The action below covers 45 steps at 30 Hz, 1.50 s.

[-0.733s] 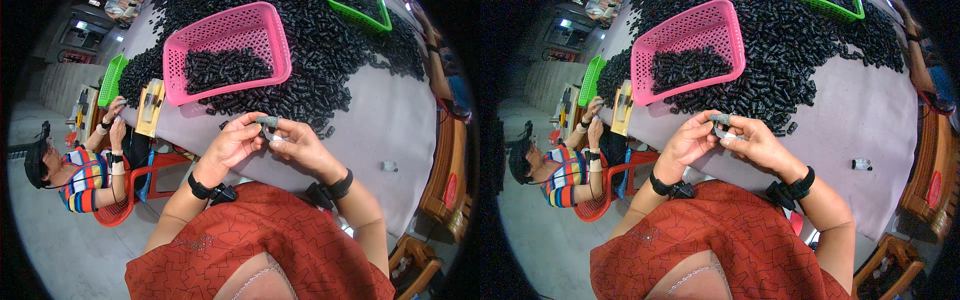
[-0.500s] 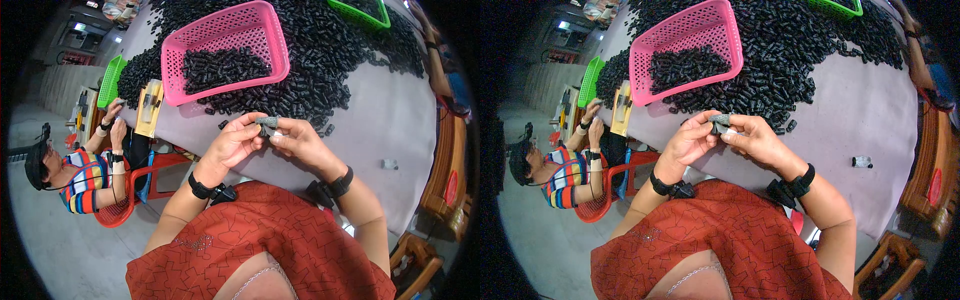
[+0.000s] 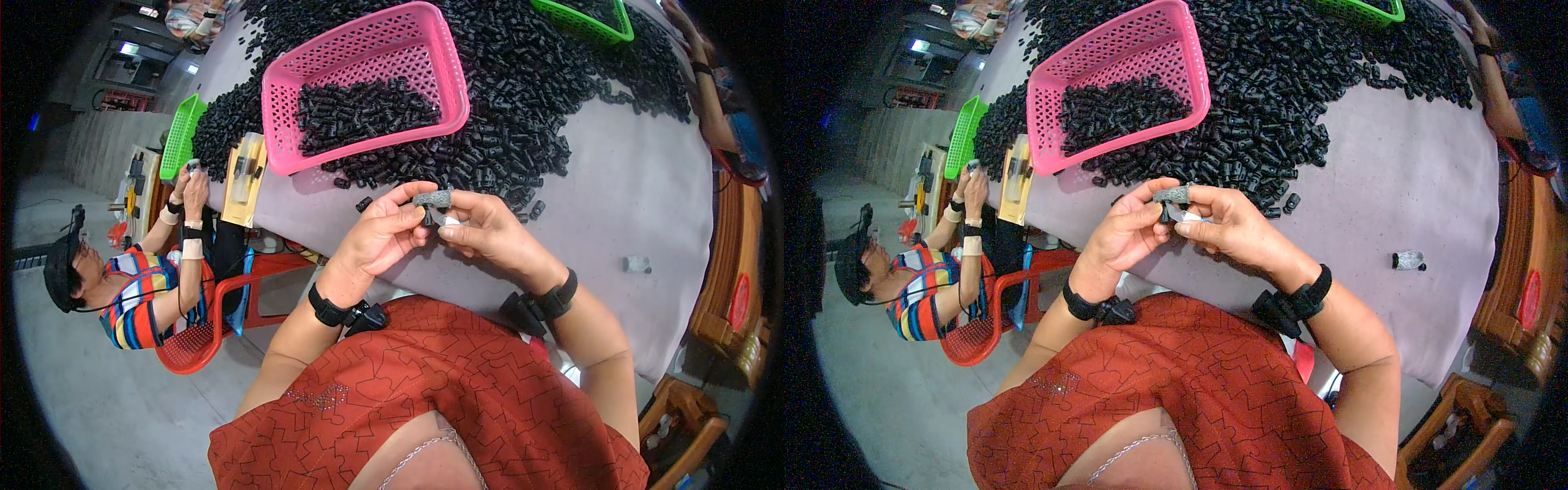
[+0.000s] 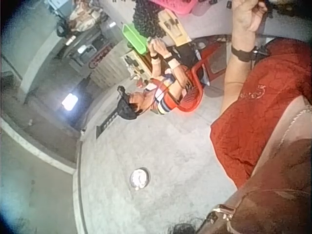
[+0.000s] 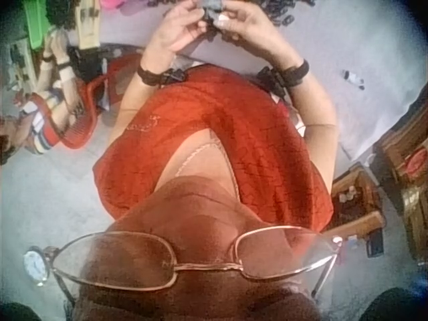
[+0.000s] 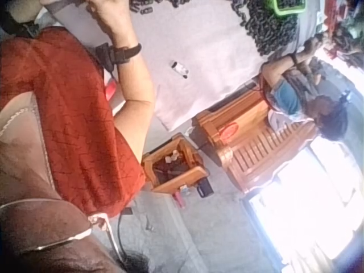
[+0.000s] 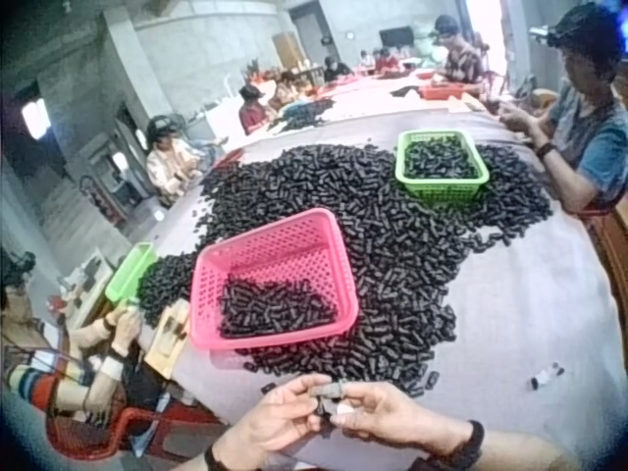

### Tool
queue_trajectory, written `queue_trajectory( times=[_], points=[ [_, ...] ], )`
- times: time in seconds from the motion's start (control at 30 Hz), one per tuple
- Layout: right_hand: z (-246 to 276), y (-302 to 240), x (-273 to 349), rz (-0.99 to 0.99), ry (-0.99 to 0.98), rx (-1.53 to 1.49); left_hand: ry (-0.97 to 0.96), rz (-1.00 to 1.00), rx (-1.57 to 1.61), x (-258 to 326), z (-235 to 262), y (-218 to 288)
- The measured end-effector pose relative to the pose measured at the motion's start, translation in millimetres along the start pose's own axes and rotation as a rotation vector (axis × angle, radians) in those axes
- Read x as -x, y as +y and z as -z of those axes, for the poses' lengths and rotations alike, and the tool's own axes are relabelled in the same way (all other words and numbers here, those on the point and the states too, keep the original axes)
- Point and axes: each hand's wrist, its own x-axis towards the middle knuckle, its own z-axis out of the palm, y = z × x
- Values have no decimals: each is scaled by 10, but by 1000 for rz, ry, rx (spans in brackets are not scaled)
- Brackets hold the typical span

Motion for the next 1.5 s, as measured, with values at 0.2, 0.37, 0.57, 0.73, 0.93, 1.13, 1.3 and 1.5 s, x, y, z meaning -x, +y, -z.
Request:
queue_trajectory(
  times=[0.2,0.37,0.57,0.73,0.93,1.13,1.3,1.5],
  points=[
    [-39,-23,15,4,-30,-57,28,-23,1,-11,57,-9],
    [-4,6,16,-14,-29,-59,4,-3,-8,8,3,17],
    [16,10,0,-31,-19,-37,24,-1,-35,12,-34,14],
    [-27,-9,21,47,-45,-61,29,-18,-37,13,-59,24],
    [-4,-10,19,-9,-23,-29,-2,-4,-59,25,-51,25],
    [-34,-4,12,55,57,-96,32,-33,-50,5,-58,50],
    [38,80,-47,145,190,-150,86,-60,-75,46,-28,102],
    [24,106,-57,140,233,-174,160,-78,-78,75,-33,125]
  ],
)
